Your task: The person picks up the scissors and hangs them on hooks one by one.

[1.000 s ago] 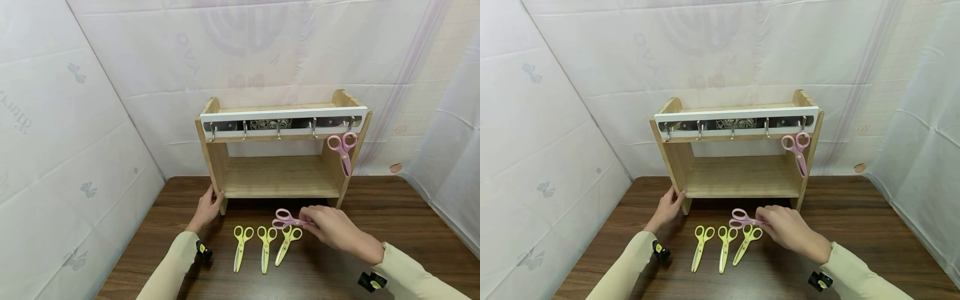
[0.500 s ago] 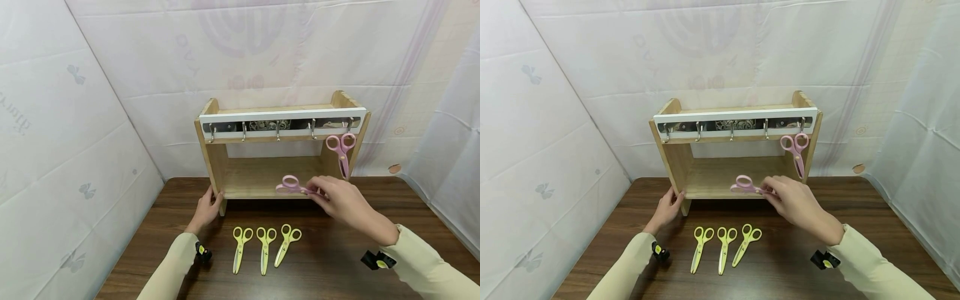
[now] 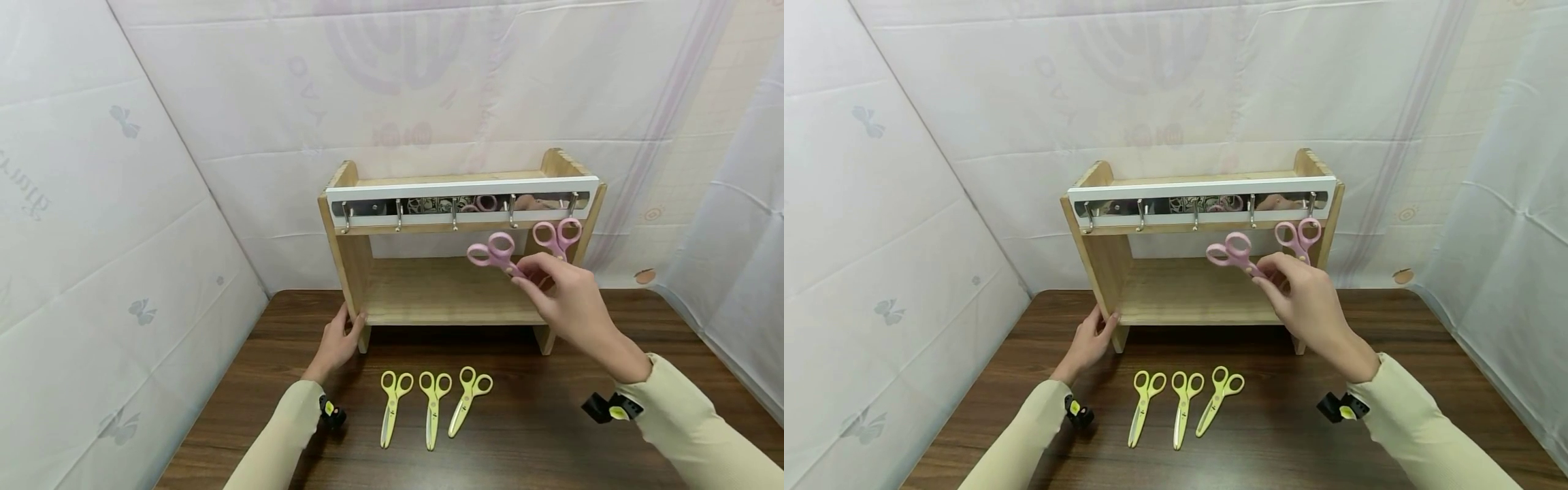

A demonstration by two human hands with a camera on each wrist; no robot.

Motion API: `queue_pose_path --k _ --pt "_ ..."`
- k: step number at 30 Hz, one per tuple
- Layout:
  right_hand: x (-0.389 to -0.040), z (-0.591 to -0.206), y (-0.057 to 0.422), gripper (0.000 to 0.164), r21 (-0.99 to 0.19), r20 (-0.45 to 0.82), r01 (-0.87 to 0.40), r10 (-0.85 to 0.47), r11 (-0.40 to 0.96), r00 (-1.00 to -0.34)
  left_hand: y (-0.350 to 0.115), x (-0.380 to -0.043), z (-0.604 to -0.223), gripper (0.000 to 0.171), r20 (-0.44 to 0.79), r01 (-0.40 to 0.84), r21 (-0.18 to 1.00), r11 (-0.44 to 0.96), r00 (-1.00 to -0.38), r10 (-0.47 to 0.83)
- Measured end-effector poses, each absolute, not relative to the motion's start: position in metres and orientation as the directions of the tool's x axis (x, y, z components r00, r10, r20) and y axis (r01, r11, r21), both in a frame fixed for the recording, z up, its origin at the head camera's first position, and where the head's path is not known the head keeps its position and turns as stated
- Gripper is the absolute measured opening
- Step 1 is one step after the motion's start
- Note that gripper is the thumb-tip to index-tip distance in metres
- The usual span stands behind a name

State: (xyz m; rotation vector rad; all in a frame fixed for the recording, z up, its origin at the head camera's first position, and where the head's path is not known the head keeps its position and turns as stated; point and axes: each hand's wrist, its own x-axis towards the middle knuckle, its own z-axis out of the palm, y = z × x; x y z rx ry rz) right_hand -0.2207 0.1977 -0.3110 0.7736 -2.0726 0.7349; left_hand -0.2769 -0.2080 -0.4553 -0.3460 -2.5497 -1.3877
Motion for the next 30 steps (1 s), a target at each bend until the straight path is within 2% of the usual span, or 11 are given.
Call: queue_pose_path --k 5,11,20,30 --pt "-0.224 -0.311 0.198 0.02 -0.334 0.818 -0.69 -0.167 0.642 -0.551 -0.208 -0.277 -0.456 0.053 0.292 0.3 0.798 0.522 -0.951 0.1" --pt "-0.227 -0.313 0.196 0.017 -0.391 0.813 -0.663 -0.098 0.639 -0.574 -0.207 -0.274 -0.454 0.054 0.287 0.295 0.802 0.52 -0.953 0.098" --pt "-0.228 -0.321 0.191 0.014 -0.462 0.782 -0.629 -0.048 0.625 -0.622 -0.207 -0.275 -0.453 0.055 0.297 0.308 0.797 0.52 -0.949 0.107" --pt "-0.23 -0.327 0.187 0.013 -0.505 0.763 -0.62 -0.026 0.6 -0.646 -0.206 -0.275 -0.452 0.056 0.287 0.297 0.795 0.528 -0.952 0.103"
